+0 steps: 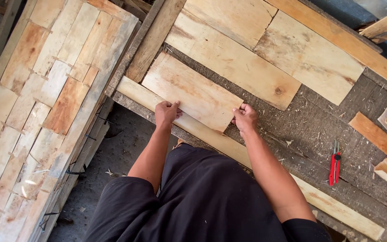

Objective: Fitting and trimming thin wood veneer sheets on a workbench to create a panel.

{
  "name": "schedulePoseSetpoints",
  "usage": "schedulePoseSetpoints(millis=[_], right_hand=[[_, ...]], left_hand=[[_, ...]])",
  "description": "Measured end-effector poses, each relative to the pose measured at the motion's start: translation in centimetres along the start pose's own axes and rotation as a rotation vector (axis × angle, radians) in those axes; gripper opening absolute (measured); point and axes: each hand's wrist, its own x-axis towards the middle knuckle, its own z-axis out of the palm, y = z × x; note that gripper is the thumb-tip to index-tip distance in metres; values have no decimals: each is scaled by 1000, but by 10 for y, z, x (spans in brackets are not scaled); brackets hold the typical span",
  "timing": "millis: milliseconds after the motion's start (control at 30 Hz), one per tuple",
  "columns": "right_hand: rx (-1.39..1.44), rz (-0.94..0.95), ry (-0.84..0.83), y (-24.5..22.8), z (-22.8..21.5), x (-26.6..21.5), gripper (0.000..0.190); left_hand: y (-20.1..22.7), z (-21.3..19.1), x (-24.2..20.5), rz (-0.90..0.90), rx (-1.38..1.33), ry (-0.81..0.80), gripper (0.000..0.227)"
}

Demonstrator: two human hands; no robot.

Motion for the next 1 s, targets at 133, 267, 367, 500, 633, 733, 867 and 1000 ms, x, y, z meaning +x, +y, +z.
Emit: schedulePoseSetpoints(millis=[133,267,367,500,633,733,867,1000], right_hand=[[46,-4,6,12,-2,8,20],[2,-36,8,-2,-2,-7,31],[-100,-46,15,-19,-2,-25,41],[-155,-57,9,-28,0,-36,53],[-149,-65,28,-26,3,-35,54],[-117,-52,54,-15,3,-27,45],[-51,-70,63,2,1,-15,35],[-6,-119,63,10,2,-6,34]], left_hand=[[5,-1,-7,47,96,19,31],[12,-5,-9,92,279,4,30],[21,-7,-15,78,394,-2,30],[24,-11,-17,87,495,-12,30],[25,-13,-17,126,495,-14,29],[22,-21,-12,183,483,79,25],[9,-42,11,596,599,393,13],[9,-65,27,909,783,431,33]])
